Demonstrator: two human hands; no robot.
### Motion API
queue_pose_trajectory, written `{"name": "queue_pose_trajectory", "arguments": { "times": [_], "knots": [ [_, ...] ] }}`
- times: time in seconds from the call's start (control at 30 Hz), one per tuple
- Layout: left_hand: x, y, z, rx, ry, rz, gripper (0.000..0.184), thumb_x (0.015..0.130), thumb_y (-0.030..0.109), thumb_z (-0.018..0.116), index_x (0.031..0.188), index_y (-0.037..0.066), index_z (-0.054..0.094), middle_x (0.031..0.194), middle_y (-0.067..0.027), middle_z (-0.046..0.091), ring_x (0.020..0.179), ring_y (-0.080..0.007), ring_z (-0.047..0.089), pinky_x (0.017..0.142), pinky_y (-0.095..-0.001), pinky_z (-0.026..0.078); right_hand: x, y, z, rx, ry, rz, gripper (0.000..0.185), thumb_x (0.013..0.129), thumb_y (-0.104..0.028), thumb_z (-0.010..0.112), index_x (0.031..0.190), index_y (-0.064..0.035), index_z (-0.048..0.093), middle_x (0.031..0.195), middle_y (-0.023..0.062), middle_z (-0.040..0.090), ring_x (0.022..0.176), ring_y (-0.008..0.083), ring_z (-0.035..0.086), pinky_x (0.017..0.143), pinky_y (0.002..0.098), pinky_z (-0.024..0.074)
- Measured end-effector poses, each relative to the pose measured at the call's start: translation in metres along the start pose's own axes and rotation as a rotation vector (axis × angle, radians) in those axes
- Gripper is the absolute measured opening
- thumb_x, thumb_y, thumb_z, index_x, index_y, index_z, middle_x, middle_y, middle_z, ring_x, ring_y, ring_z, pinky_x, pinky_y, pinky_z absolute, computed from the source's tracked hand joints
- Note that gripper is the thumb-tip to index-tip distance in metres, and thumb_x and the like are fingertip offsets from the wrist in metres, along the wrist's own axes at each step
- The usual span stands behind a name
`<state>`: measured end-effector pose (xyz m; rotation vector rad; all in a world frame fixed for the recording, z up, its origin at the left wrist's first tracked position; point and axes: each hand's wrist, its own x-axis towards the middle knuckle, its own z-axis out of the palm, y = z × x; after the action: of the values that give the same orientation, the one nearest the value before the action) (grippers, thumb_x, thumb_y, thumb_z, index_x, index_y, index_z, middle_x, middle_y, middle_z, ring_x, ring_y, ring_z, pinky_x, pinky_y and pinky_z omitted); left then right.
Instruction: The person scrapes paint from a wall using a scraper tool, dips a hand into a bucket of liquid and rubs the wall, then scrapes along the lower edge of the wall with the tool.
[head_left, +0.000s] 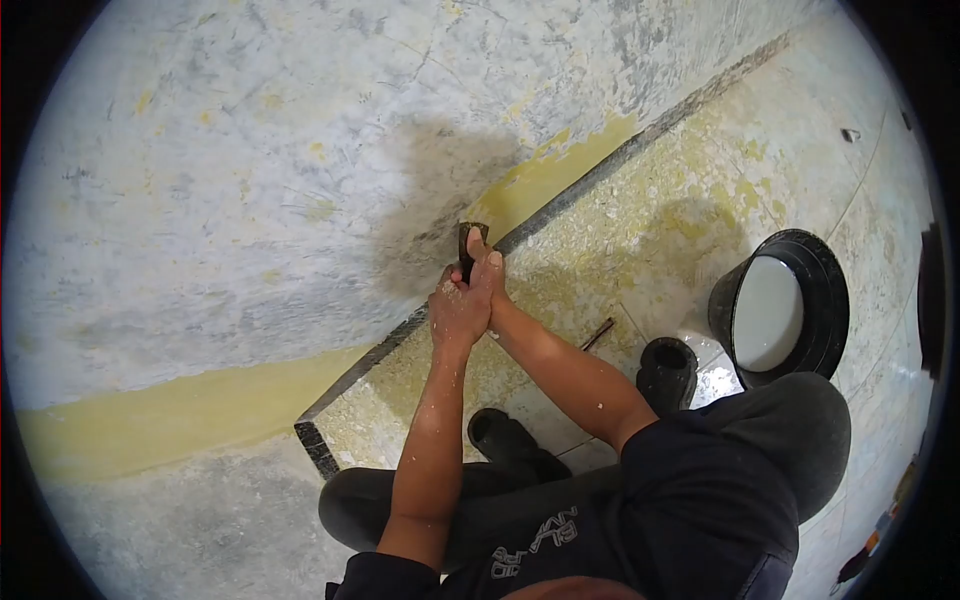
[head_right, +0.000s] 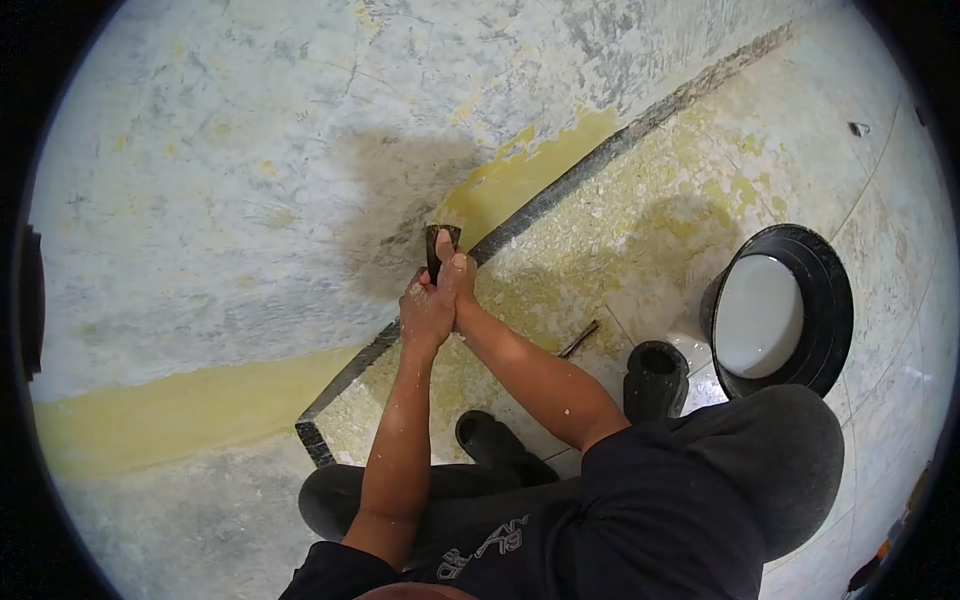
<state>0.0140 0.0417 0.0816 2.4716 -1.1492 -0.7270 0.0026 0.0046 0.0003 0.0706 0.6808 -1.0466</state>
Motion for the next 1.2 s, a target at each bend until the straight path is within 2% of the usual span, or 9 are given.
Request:
{"name": "queue_pose_trajectory", "arguments": {
  "times": [0.23, 0.33, 0.4, 0.47, 0.53, 0.63, 0.93, 1.1, 1.2],
  "knots": [
    [0.006, 0.019, -0.001, 0.023, 0.009, 0.023, 0.076, 0.07, 0.068, 0.061, 0.088, -0.006, 0.058, 0.071, -0.0169, 0.06, 0.071, -0.0307, 0.059, 0.069, -0.0373, 0.045, -0.002, -0.019, 0.005, 0.042, -0.053, -0.002, 0.043, 0.085, -0.05, 0.06, 0.068, -0.0131, 0.045, 0.055, 0.0003, 0.045, 0.044, 0.0142, 0.046, 0.04, 0.0285, 0.038],
    [0.003, 0.017, -0.005, 0.128, -0.016, 0.029, 0.074, 0.069, 0.069, 0.06, 0.09, -0.002, 0.059, 0.084, -0.0244, 0.064, 0.088, -0.0419, 0.061, 0.079, -0.043, 0.046, -0.007, -0.023, 0.015, 0.148, 0.022, 0.049, 0.044, 0.085, -0.051, 0.06, 0.068, -0.0131, 0.045, 0.055, 0.0005, 0.045, 0.044, 0.0143, 0.046, 0.039, 0.0282, 0.0372],
    [0.014, 0.006, 0.005, 0.066, 0.02, 0.087, 0.077, 0.07, 0.067, 0.061, 0.087, -0.007, 0.058, 0.071, -0.0197, 0.059, 0.071, -0.0295, 0.059, 0.069, -0.0368, 0.045, -0.006, -0.017, 0.008, 0.079, -0.023, -0.039, 0.043, 0.085, -0.05, 0.06, 0.069, -0.0131, 0.045, 0.055, 0.0003, 0.045, 0.044, 0.014, 0.047, 0.039, 0.0281, 0.0369],
    [0.012, -0.019, 0.013, 0.054, 0.062, 0.104, 0.075, 0.07, 0.067, 0.061, 0.086, -0.007, 0.059, 0.071, -0.019, 0.059, 0.069, -0.0282, 0.058, 0.068, -0.0362, 0.045, -0.004, -0.005, -0.006, -0.002, -0.07, -0.13, 0.042, 0.085, -0.05, 0.061, 0.07, -0.0131, 0.046, 0.056, 0.0001, 0.046, 0.045, 0.0136, 0.047, 0.039, 0.028, 0.0367],
    [0.011, -0.016, 0.009, 0.063, 0.118, 0.122, 0.074, 0.071, 0.066, 0.062, 0.085, -0.007, 0.059, 0.07, -0.0184, 0.059, 0.068, -0.0269, 0.057, 0.067, -0.0356, 0.045, -0.004, 0.008, -0.002, 0.084, -0.009, 0.029, 0.041, 0.085, -0.049, 0.062, 0.071, -0.0132, 0.046, 0.057, -0.0002, 0.046, 0.045, 0.013, 0.047, 0.039, 0.0273, 0.0365],
    [0.003, -0.021, 0.005, 0.073, 0.019, -0.022, 0.074, 0.071, 0.066, 0.061, 0.086, -0.006, 0.059, 0.071, -0.0189, 0.06, 0.069, -0.03, 0.059, 0.068, -0.0367, 0.046, -0.006, 0.009, -0.008, -0.005, -0.006, 0.011, 0.041, 0.084, -0.049, 0.063, 0.072, -0.0131, 0.047, 0.058, -0.0002, 0.047, 0.045, 0.0133, 0.047, 0.039, 0.027, 0.0371],
    [0.017, 0.01, 0.02, 0.071, 0.055, 0.083, 0.068, 0.072, 0.063, 0.062, 0.083, -0.003, 0.057, 0.071, -0.0197, 0.06, 0.068, -0.0322, 0.056, 0.069, -0.0372, 0.045, 0.018, -0.018, -0.009, 0.124, -0.108, -0.025, 0.04, 0.087, -0.049, 0.058, 0.074, -0.0128, 0.048, 0.059, 0.0003, 0.048, 0.046, 0.0132, 0.048, 0.042, 0.0278, 0.0397],
    [0.002, -0.018, 0.002, -0.091, 0.021, 0.015, 0.063, 0.077, 0.061, 0.061, 0.088, -0.002, 0.058, 0.072, -0.0117, 0.059, 0.072, -0.0204, 0.056, 0.069, -0.0335, 0.045, 0.0, 0.016, -0.009, -0.043, -0.182, -0.072, 0.034, 0.091, -0.043, 0.054, 0.08, -0.0115, 0.049, 0.059, -0.0001, 0.047, 0.048, 0.013, 0.047, 0.043, 0.0283, 0.0414],
    [0.009, -0.045, -0.01, -0.224, 0.001, -0.019, 0.06, 0.081, 0.059, 0.058, 0.094, 0.0, 0.059, 0.077, -0.0079, 0.058, 0.076, -0.0156, 0.055, 0.069, -0.0304, 0.045, -0.018, 0.028, -0.005, 0.224, -0.176, 0.136, 0.018, 0.094, -0.029, 0.051, 0.096, -0.0118, 0.045, 0.067, 0.0018, 0.052, 0.05, 0.0126, 0.048, 0.046, 0.0284, 0.043]
  ]
}}
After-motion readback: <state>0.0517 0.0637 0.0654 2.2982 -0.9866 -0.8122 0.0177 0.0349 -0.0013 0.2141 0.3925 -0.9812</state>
